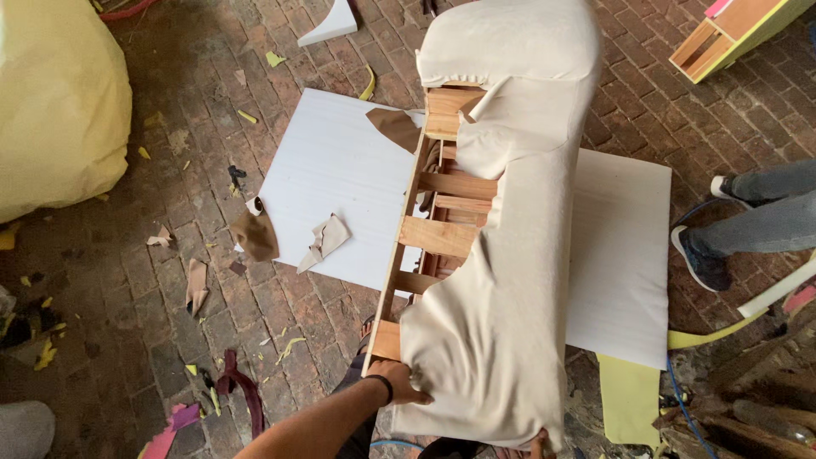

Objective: The person staples beige fabric onto a wooden chair frame using a pneumatic staple gun, then trims excess fabric with scissors. They reload staples from a green bucket and continue securing the fabric around the chair's edges and corners.

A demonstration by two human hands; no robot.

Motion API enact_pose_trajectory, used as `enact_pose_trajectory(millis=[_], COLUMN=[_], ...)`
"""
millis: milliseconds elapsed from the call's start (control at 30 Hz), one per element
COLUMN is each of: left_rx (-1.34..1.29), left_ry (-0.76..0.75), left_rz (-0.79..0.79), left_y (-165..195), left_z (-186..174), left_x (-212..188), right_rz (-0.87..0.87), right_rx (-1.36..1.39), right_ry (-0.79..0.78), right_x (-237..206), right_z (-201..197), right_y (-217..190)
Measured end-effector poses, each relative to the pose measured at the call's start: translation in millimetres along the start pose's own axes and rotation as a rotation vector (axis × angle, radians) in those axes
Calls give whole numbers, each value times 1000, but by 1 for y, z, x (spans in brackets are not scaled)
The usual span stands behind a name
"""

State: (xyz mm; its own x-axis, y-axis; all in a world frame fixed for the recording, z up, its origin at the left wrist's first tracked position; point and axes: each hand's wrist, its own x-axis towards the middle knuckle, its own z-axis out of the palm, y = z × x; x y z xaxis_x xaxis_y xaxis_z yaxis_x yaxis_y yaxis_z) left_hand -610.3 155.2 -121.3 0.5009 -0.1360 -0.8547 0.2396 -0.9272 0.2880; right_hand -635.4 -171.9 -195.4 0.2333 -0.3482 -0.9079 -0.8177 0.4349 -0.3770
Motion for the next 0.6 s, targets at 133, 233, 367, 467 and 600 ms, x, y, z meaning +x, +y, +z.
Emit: enact_pose_trajectory(millis=[133,233,367,467,600], left_rx=[43,0,39,61,50], left_ry=[-18,89,-17,-21,-34], left_rz=[111,268,216,150,91], left_y=[32,47,70,80,75], left_z=[17,34,27,5,-25], left_x=[11,8,4,-2,-14], right_rz=[-246,-475,-955,-1154,-807], right_rx=[-374,-704,-883,-942,-1485], right_ry=[226,422,490,202,193], right_x=[4,5,-3,-13,-36], right_z=[-19,-30,-16,18,58], right_y=[-31,-52,-67,-80,-83])
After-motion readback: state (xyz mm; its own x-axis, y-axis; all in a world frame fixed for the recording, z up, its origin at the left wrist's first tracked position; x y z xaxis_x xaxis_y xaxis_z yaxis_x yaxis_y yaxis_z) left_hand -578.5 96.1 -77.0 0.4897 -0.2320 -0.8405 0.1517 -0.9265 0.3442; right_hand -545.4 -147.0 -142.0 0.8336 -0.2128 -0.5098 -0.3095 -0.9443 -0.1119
